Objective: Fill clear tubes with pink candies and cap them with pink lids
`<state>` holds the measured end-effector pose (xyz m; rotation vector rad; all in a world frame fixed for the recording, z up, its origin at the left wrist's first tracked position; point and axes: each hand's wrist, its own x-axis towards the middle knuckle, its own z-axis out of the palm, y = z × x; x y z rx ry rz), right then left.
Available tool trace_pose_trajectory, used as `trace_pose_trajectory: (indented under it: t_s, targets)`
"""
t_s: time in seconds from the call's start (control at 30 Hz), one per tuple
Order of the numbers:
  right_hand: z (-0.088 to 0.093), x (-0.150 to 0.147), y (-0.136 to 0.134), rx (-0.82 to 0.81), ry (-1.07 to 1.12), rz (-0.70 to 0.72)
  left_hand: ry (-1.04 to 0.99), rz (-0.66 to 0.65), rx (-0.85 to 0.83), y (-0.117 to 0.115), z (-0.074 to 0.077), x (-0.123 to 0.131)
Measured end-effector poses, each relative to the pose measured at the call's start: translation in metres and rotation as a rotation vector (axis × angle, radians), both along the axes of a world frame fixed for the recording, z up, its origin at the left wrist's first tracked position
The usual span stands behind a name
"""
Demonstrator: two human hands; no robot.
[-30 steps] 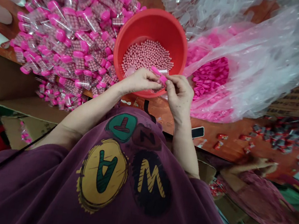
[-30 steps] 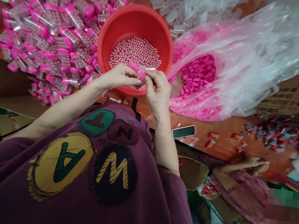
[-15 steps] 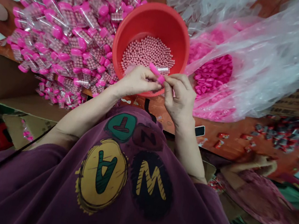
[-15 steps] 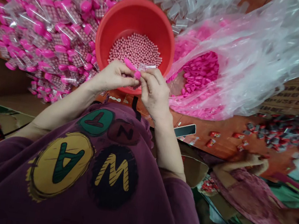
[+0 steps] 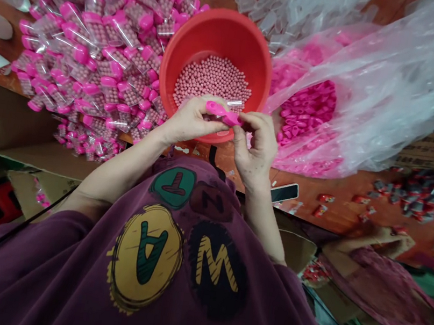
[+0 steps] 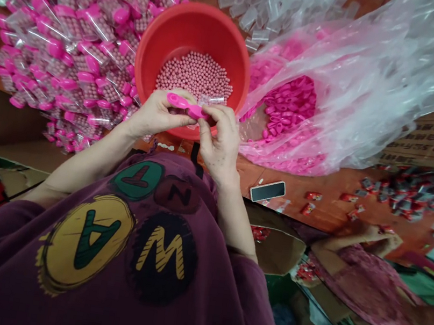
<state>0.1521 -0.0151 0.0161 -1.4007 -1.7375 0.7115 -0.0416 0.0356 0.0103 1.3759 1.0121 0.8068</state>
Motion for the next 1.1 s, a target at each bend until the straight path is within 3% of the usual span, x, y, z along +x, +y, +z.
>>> trace_pose_trajectory:
  t_s: [0.5,0.73,0.93,1.1]
  targets:
    - [0.009,0.020,0.006,-0.136,-0.001,0.119,0.010,-0.139,-0.227,0.001,0.004,0.005]
    - [-0.015,0.019,-0.006,-0.155,-0.161,0.232,0.013,-0.081,-0.397,0.002,-0.009,0.004]
    - [-0.040,0.008,-0.007,-0.108,-0.164,0.110,-0.015,-0.109,-0.456,0.008,0.000,0.010]
    - [-0.045,0.007,-0.007,-0.051,-0.182,0.044,-0.047,-0.115,-0.454,0.006,0.003,0.008]
